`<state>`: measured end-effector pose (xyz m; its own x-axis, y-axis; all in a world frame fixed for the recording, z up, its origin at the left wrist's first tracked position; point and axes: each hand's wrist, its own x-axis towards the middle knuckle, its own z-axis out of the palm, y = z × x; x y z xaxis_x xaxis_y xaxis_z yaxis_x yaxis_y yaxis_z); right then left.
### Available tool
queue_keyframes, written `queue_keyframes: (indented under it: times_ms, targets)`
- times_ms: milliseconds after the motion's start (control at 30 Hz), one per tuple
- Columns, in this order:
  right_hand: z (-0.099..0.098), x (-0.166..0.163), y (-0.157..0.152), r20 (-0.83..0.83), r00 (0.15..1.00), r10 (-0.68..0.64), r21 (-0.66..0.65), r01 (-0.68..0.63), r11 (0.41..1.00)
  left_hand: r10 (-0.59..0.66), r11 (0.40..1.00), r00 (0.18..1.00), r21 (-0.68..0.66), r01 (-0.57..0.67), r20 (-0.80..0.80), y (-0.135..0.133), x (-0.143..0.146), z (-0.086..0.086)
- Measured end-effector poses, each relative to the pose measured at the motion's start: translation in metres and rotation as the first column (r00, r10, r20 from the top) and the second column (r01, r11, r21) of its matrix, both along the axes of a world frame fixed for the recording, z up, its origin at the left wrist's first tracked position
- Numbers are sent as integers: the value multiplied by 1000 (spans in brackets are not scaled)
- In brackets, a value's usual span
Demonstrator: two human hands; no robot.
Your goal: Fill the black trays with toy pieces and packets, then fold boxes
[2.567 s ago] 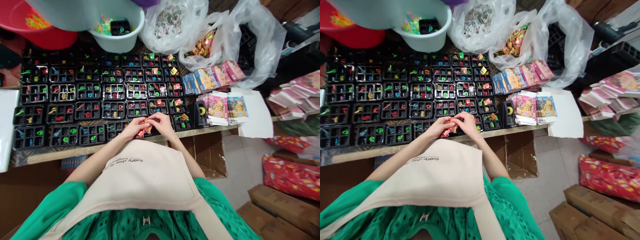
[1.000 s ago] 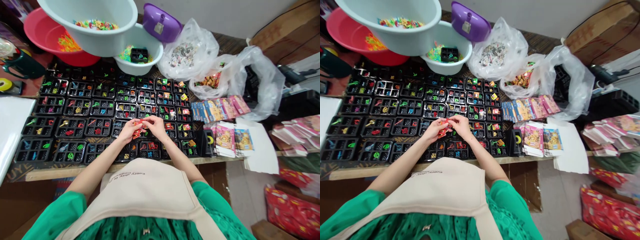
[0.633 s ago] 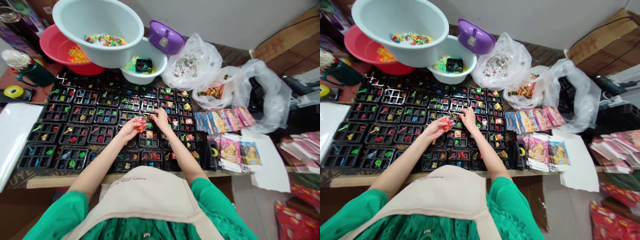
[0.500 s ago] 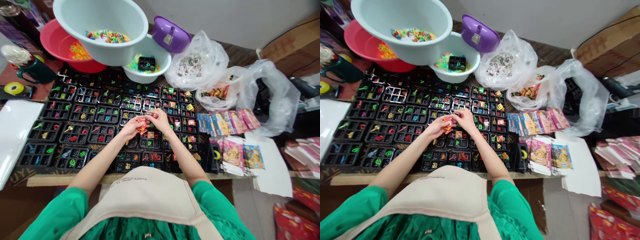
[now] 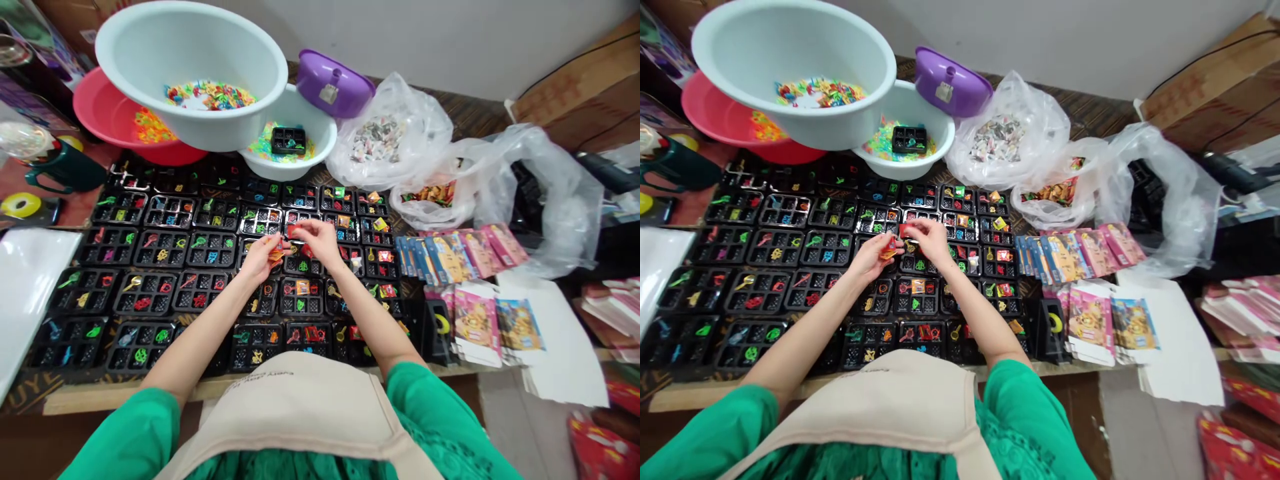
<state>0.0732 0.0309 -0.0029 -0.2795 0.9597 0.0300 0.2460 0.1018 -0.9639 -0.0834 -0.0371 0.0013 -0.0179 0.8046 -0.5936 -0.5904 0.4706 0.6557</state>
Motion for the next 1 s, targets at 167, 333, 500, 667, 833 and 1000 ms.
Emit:
queue_keyframes:
  times_ms: [167,333,500,667,833,1000]
  targets:
    - [-20,11,61,436,869,-233,194,162,967,39,999,993,1,-39,108,12,-3,4]
    - [-16,2,54,505,835,-220,300,70,951,-13,1000,1000,24,12,13,17,-5,-2]
    - [8,-13,22,181,959,220,73,-236,969,-51,997,997,49,54,-57,25,-4,-5]
    - [2,-14,76,171,982,-86,179,54,982,19,999,997,40,-22,69,34,-5,-2]
    - [-21,-14,159,530,807,-262,212,172,962,-3,1000,982,-2,4,191,37,-11,-4]
    - [-13,-25,141,547,781,-301,370,97,924,23,999,988,32,-28,153,39,-19,-4]
